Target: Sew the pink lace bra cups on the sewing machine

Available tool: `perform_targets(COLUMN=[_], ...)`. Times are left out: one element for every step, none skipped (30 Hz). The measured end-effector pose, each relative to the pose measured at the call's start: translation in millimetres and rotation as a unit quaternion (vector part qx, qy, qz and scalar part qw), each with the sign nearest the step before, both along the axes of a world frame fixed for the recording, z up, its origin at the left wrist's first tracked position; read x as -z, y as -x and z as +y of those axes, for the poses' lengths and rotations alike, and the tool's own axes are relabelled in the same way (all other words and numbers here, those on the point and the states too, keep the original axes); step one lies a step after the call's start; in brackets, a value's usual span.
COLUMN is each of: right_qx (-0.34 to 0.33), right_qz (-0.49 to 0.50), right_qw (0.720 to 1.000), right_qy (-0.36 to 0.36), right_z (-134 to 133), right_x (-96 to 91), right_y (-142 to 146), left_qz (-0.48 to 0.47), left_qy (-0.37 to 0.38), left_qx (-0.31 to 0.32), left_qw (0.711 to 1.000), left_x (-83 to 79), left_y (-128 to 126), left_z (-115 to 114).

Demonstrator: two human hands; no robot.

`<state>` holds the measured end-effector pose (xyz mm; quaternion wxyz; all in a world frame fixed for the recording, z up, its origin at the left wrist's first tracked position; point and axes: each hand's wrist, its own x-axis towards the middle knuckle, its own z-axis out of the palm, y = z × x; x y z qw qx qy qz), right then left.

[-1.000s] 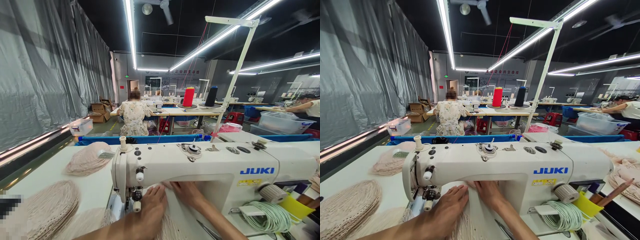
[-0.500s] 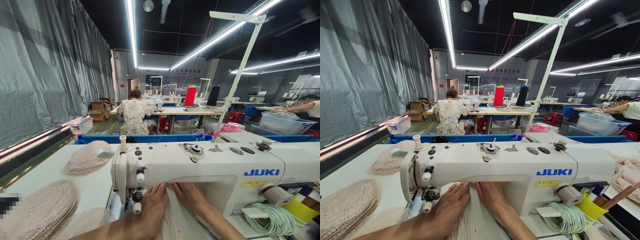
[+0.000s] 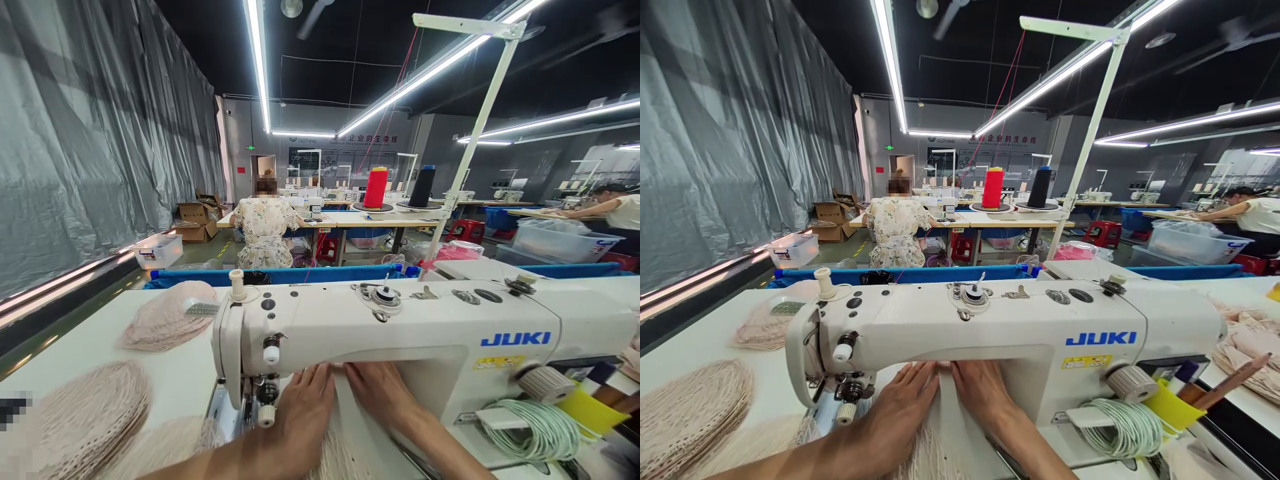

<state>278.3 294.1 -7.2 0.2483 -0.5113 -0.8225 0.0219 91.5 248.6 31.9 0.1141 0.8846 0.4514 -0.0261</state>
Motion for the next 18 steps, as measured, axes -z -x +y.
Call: perform_targets(right_qx=[0.003,0.007,0.011,0.015,0.018,0.020,0.021,0.020,0.018,0.017,0.015,0.014,0.014,0.014,0.012,0.009,0.003,-0.005], right_qz=[0.003,0.007,0.011,0.015,0.019,0.024,0.030,0.037,0.045,0.054,0.063,0.072,0.080,0.089,0.096,0.103,0.109,0.114], right_qw=[1.000,1.000,1.000,0.999,0.999,0.999,0.998,0.998,0.997,0.997,0.997,0.996,0.996,0.995,0.995,0.995,0.994,0.993], right_qy=[0.005,0.011,0.017,0.025,0.032,0.039,0.046,0.051,0.053,0.054,0.053,0.049,0.043,0.035,0.025,0.013,0.001,-0.011], right_z=[1.4,2.9,4.4,5.7,6.7,7.3,7.6,7.5,7.2,6.9,6.6,6.4,6.2,5.8,5.0,3.2,0.0,-5.2], right_x=[0.5,1.1,1.9,2.7,3.2,3.4,3.1,2.3,1.0,-0.6,-2.6,-4.6,-6.6,-8.4,-10.1,-11.5,-12.8,-14.0], right_y=[-0.7,-1.7,-2.9,-4.1,-5.2,-6.1,-6.8,-7.2,-7.2,-6.9,-6.4,-5.5,-4.4,-3.2,-1.9,-0.6,0.5,1.2], left_qz=[-0.005,-0.013,-0.024,-0.034,-0.043,-0.049,-0.051,-0.053,-0.055,-0.058,-0.063,-0.068,-0.073,-0.079,-0.085,-0.095,-0.109,-0.126], left_qy=[-0.001,0.000,-0.001,-0.002,-0.003,-0.005,-0.008,-0.012,-0.017,-0.024,-0.035,-0.047,-0.057,-0.067,-0.073,-0.074,-0.072,-0.067], left_qx=[0.002,0.005,0.007,0.009,0.010,0.011,0.013,0.017,0.023,0.031,0.038,0.043,0.045,0.044,0.042,0.039,0.035,0.030], left_qw=[1.000,1.000,1.000,0.999,0.999,0.999,0.999,0.998,0.998,0.998,0.997,0.996,0.995,0.994,0.993,0.992,0.991,0.989], left_x=[0.4,0.4,0.3,0.4,0.7,1.5,2.8,4.6,6.9,9.6,12.4,15.3,18.1,20.8,23.2,25.3,26.8,27.5], left_y=[0.5,0.8,0.8,0.7,0.4,-0.1,-0.6,-1.0,-1.5,-2.1,-2.8,-3.8,-5.0,-6.7,-8.8,-11.1,-13.6,-16.1], left_z=[-0.4,-0.8,-1.3,-1.7,-2.0,-1.9,-1.6,-0.9,-0.1,0.9,2.1,3.3,4.7,6.2,7.9,9.9,12.1,14.5])
